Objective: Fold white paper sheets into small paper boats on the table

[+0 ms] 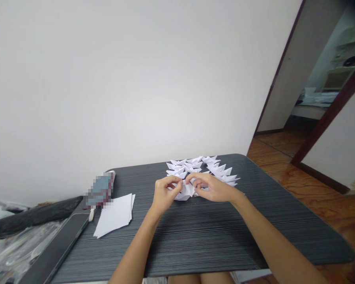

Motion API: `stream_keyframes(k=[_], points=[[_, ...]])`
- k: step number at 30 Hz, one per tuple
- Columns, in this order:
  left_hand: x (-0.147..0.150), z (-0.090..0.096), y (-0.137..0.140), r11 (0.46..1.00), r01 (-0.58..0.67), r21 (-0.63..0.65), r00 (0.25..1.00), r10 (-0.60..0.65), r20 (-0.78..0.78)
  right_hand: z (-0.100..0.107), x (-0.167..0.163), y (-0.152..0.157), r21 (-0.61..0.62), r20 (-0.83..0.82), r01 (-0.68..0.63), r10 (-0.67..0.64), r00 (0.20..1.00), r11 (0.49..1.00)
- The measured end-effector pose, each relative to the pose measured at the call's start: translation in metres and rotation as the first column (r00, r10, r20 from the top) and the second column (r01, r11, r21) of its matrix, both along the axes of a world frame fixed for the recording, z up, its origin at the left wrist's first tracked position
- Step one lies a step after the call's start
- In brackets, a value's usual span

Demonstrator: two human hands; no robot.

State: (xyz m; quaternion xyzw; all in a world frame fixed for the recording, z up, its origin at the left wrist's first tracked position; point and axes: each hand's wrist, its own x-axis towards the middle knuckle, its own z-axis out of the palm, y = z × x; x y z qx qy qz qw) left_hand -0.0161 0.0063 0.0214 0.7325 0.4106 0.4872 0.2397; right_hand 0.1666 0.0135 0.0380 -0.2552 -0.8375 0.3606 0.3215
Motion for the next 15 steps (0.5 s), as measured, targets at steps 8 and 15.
stream_keyframes(k=[8,15], points=[[0.0009,0.0025,0.0009,0.955,0.175,-0.238,0.950,-0.101,0.295,-0.0003,0.0044,-0.0003,-0.236,-0.058,-0.100,0.089,0.994,0.966],[-0.0015,0.0055,0.0017,0.889,0.341,-0.307,0.893,-0.203,0.402,-0.0032,0.0038,0.0013,-0.318,-0.107,-0.114,0.084,0.991,0.941]])
